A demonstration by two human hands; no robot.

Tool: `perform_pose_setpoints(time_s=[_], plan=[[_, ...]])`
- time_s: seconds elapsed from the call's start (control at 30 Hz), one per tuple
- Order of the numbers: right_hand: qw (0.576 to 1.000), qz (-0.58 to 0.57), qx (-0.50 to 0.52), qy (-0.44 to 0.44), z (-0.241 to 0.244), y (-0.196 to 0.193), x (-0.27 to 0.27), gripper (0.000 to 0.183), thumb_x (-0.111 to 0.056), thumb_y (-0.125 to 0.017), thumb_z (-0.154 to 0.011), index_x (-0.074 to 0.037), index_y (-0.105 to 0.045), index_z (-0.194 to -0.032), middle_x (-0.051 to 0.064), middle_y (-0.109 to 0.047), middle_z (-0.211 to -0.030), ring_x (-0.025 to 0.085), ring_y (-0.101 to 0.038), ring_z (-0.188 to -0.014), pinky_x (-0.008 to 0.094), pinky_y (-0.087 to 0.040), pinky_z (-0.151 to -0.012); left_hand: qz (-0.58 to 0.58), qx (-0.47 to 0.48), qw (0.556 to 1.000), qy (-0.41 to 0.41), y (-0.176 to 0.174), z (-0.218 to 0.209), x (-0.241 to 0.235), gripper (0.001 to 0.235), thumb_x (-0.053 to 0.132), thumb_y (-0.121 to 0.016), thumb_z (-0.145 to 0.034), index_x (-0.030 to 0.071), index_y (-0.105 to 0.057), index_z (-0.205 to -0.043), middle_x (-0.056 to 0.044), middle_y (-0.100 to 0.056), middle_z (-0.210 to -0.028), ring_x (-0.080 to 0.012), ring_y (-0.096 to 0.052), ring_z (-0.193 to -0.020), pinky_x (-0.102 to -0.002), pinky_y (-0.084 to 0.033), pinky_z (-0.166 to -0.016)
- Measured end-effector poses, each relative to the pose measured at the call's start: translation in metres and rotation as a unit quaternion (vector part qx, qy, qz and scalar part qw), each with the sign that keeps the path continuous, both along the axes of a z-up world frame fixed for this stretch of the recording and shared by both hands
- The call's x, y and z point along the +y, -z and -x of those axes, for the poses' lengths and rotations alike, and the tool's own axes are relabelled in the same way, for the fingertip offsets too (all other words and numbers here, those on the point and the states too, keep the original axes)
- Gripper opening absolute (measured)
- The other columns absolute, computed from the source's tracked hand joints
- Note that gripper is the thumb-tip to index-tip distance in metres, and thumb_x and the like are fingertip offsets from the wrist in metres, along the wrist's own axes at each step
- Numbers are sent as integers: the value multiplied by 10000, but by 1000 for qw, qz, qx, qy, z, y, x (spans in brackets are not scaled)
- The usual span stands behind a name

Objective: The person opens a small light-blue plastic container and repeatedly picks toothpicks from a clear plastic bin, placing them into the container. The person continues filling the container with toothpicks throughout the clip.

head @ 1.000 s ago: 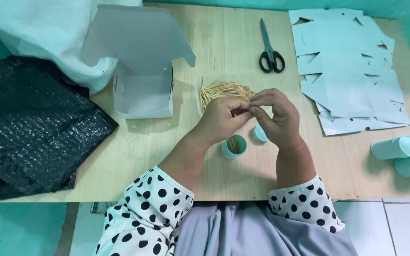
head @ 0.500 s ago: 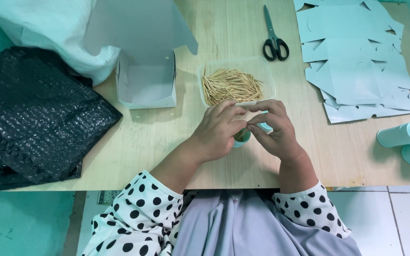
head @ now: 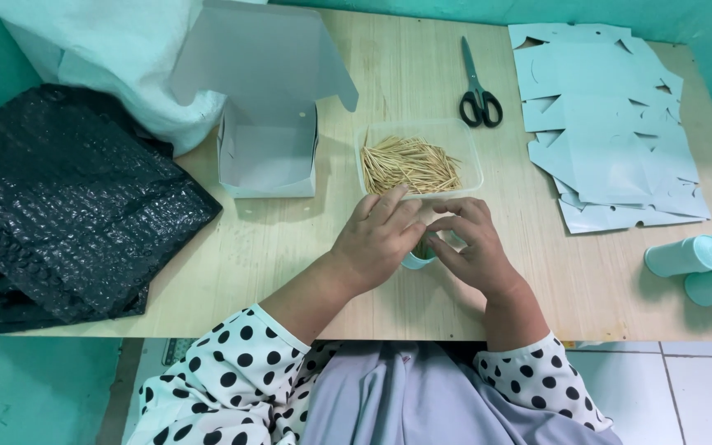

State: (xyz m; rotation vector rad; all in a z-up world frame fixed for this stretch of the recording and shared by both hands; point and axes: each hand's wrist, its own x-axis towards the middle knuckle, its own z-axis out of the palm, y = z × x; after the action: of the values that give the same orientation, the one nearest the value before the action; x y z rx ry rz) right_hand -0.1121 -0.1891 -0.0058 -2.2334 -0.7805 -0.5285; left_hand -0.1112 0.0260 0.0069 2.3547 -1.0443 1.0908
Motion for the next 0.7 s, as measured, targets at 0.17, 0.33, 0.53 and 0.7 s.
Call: perform_pose_setpoints(time_s=[0.17, 0.33, 0.53, 0.7], plan=[[1000, -24, -3, -1, -12, -18, -6, 182, -47, -819, -862, -99, -748, -1021, 110, -702, -1065, 318, -648, -993, 460, -527, -868, -22, 46, 999, -16, 5, -32, 16, 167, 117, -573, -1001, 146, -686, -882, -35, -570, -1045, -302, -528, -1252, -415, -438, -891], [1000, 3, -8, -6, -54, -25, -4, 143, -66, -799, -890, -103, -770, -1025, 85, -725, -1003, 314, -678, -969, 433, -551, -826, -16, 109, 994, -10, 15, -86, 17, 175, 75, -594, -947, 143, -719, -846, -3, -592, -913, -259, -596, -1130, -417, -457, -867], [976, 185, 98, 67, -95, -39, 11, 126, -88, -760, -916, -61, -771, -1039, 105, -684, -936, 289, -651, -980, 397, -552, -802, 34, 191, 981, -17, 32, -113, 15, 287, 81, -490, -984, 128, -748, -869, -8, -574, -886, -220, -582, -1075, -404, -470, -919], [964, 211, 117, 112, -102, -19, 14, 116, -136, -722, -942, -78, -769, -1031, 71, -643, -911, 278, -629, -996, 368, -539, -791, 2, 231, 973, -3, 31, -112, 22, 332, 120, -455, -944, 165, -780, -897, -2, -602, -907, -217, -573, -1120, -425, -473, -944]])
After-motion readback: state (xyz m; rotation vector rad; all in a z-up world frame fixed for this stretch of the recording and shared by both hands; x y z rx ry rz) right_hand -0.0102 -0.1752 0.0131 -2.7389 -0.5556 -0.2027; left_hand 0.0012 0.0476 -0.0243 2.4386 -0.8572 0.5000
